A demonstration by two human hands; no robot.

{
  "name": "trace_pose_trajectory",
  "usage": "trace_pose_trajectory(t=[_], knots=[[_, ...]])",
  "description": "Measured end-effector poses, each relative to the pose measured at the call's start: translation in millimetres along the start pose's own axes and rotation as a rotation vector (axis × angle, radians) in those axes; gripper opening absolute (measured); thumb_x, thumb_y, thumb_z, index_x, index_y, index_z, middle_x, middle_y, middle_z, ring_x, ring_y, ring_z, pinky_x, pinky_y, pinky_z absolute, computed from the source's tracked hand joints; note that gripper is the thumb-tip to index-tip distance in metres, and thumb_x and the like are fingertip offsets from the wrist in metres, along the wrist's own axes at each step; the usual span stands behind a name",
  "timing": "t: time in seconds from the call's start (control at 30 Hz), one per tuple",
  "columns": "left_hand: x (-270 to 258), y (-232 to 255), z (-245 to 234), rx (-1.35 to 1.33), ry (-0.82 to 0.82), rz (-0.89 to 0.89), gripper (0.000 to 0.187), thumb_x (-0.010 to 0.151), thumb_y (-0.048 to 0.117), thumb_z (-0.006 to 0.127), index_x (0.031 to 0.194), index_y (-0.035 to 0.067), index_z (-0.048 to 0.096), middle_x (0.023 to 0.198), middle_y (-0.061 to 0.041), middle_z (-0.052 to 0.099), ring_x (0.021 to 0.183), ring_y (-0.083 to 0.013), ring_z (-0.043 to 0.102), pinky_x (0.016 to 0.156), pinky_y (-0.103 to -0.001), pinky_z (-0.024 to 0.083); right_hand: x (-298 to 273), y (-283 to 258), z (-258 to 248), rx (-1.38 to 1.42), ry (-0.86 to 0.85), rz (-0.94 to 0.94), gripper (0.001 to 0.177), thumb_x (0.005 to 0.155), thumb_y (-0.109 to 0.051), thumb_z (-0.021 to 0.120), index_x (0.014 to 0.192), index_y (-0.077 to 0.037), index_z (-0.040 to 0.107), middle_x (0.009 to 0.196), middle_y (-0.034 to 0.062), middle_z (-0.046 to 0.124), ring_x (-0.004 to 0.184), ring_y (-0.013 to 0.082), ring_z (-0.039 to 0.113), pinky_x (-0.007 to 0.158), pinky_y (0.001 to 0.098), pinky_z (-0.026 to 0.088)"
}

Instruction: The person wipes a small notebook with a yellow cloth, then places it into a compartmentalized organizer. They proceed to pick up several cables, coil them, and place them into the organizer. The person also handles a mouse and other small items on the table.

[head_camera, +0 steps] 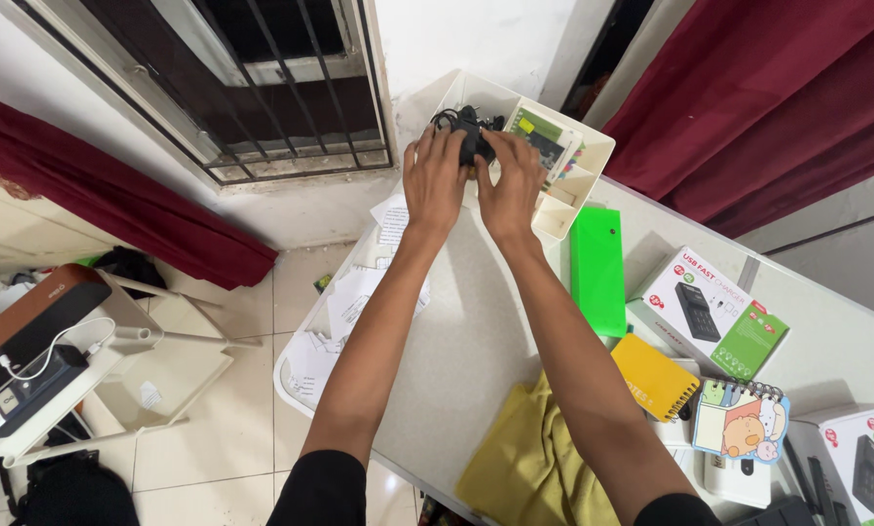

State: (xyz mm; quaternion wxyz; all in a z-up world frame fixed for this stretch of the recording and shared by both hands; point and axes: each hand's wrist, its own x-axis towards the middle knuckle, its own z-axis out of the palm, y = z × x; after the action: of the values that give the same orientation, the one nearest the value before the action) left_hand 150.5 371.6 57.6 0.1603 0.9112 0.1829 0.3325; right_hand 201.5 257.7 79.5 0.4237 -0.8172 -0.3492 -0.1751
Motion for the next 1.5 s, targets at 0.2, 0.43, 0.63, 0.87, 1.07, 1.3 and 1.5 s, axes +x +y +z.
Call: trace_pose_trajectory(t=[0.2,0.43,0.63,0.87,1.07,1.3,1.5], knots=[[-5.8,-16.8,-0.9,0.002,-0.056,0.065,0.058,0.087,0.026,0.075,0.138,0.002,0.057,0.130,-0.022,0.066,0.129,-0.0376,0.055,0.120,-0.053,0.024,1.7,-0.4,8.3,-0.030,-0.023,-0.037,0.024,0.092,-0.010,0.073,0.114,-0.016,0.076,0.118,0.0022,0.073,0.116,0.0281,0.057,0.097,0.0463,0.034],[-14.8,-13.8,-10.1,0.047,-0.060,0.071,0.041,0.096,0.022,0.067,0.129,-0.002,0.065,0.127,-0.018,0.068,0.140,-0.0385,0.052,0.124,-0.057,0.020,-6.2,8.6,15.5,-0.080,-0.078,0.041,0.016,0.087,-0.012,0.073,0.103,-0.012,0.075,0.104,0.0023,0.076,0.111,0.0261,0.060,0.099,0.0492,0.033],[-17.4,-10.7,-14.0,0.052,-0.120,0.072,0.044,0.092,0.021,0.067,0.129,-0.002,0.065,0.132,-0.020,0.064,0.140,-0.0375,0.049,0.118,-0.062,0.020,-14.1,13.4,13.6,-0.080,-0.056,-0.086,0.036,0.088,-0.012,0.071,0.124,-0.012,0.071,0.121,0.0090,0.065,0.119,0.0316,0.054,0.096,0.0494,0.035],[-17.1,-25.7,-21.8,-0.027,-0.095,0.108,0.051,0.086,-0.005,0.059,0.136,0.002,0.064,0.126,-0.012,0.072,0.125,-0.0331,0.055,0.108,-0.057,0.027,-8.5,5.0,3.4,-0.139,-0.087,-0.093,0.034,0.090,-0.034,0.081,0.114,-0.013,0.071,0.119,0.0098,0.069,0.116,0.0319,0.053,0.095,0.0510,0.032],[-4.7,-13.9,-35.2,-0.051,-0.105,0.061,0.045,0.088,-0.008,0.059,0.129,0.006,0.070,0.114,-0.009,0.076,0.111,-0.0297,0.059,0.096,-0.046,0.035,-1.1,3.1,5.8,-0.118,-0.137,-0.067,0.029,0.089,-0.029,0.081,0.111,-0.012,0.072,0.106,0.0082,0.073,0.115,0.0273,0.057,0.101,0.0490,0.028],[21.4,0.4,-14.0,-0.213,0.004,0.071,0.057,0.082,-0.014,0.057,0.137,0.001,0.062,0.141,-0.019,0.063,0.116,-0.0316,0.058,0.102,-0.045,0.037,10.1,4.2,13.2,-0.072,-0.035,0.101,0.021,0.089,-0.027,0.081,0.102,-0.012,0.074,0.100,0.0091,0.075,0.108,0.0287,0.060,0.097,0.0477,0.029],[25.1,-8.7,-1.8,-0.131,-0.054,0.114,0.063,0.080,-0.016,0.057,0.140,0.002,0.059,0.144,-0.020,0.059,0.128,-0.0293,0.058,0.115,-0.050,0.032,25.9,-1.3,12.9,-0.156,-0.007,0.056,0.007,0.093,-0.020,0.076,0.096,-0.014,0.078,0.090,0.0074,0.074,0.101,0.0276,0.060,0.090,0.0462,0.031]])
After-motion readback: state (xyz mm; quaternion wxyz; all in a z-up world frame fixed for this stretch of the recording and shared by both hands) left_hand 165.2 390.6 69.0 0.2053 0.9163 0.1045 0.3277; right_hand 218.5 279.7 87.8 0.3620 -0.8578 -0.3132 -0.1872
